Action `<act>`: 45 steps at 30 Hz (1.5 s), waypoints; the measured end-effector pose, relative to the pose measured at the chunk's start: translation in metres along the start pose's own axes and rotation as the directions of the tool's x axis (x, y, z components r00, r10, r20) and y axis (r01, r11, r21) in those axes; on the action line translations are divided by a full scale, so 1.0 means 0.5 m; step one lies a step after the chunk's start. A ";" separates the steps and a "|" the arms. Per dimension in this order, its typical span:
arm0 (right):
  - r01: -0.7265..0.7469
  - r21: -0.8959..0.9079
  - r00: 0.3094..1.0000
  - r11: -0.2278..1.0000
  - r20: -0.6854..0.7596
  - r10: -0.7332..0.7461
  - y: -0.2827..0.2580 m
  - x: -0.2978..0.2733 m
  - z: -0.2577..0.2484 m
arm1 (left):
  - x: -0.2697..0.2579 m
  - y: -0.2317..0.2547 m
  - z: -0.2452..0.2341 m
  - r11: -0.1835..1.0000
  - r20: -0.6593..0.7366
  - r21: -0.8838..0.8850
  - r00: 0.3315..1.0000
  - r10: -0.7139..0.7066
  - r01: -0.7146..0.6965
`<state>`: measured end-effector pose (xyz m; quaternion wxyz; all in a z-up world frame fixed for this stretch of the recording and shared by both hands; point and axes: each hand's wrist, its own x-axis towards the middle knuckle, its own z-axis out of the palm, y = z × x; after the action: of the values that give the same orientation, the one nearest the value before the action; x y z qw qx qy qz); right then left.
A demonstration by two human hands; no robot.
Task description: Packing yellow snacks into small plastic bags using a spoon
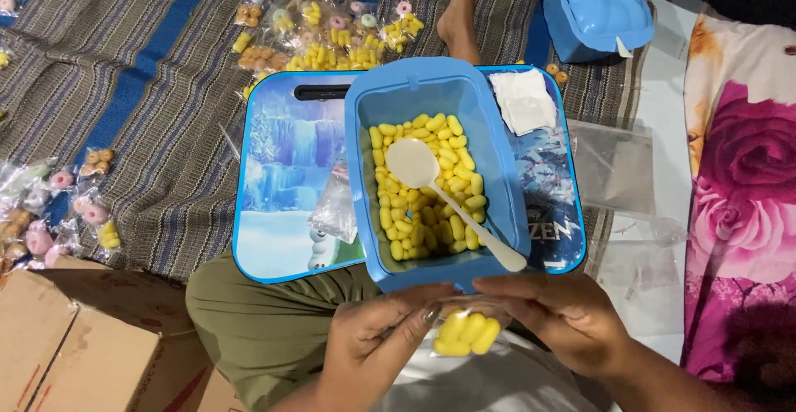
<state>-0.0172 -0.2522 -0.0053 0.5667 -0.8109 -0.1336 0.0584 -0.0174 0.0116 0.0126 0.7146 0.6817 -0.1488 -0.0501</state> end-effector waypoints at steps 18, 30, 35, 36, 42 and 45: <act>0.180 0.420 0.976 0.890 0.037 -0.215 -0.014 0.008 0.013 | -0.002 -0.004 0.000 0.989 0.076 -0.141 0.996 0.048 -0.037; 0.199 0.314 0.978 0.929 0.001 -0.210 -0.013 0.009 0.019 | -0.002 -0.008 0.007 0.981 0.060 -0.187 0.996 0.070 -0.058; 0.269 0.244 0.962 0.932 -0.030 -0.270 -0.008 0.011 0.024 | 0.003 0.003 0.022 0.997 -0.043 -0.012 0.996 0.075 -0.076; 0.275 0.211 0.960 0.938 -0.009 -0.279 -0.009 0.012 0.022 | 0.002 0.001 0.024 0.997 -0.082 -0.022 0.995 0.065 -0.067; 0.094 0.247 0.993 0.964 -0.093 -0.073 0.025 -0.012 0.022 | 0.003 -0.005 0.030 0.997 -0.185 0.015 0.980 0.072 -0.071; 0.063 0.498 0.997 0.865 0.013 -0.080 0.007 0.008 0.025 | 0.004 -0.002 0.034 0.993 -0.191 0.067 0.976 0.103 -0.092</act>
<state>-0.0160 -0.2410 -0.0128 0.7559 -0.6310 -0.1535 0.0831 -0.0201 -0.0053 0.0121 0.7072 0.6956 -0.1131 0.0561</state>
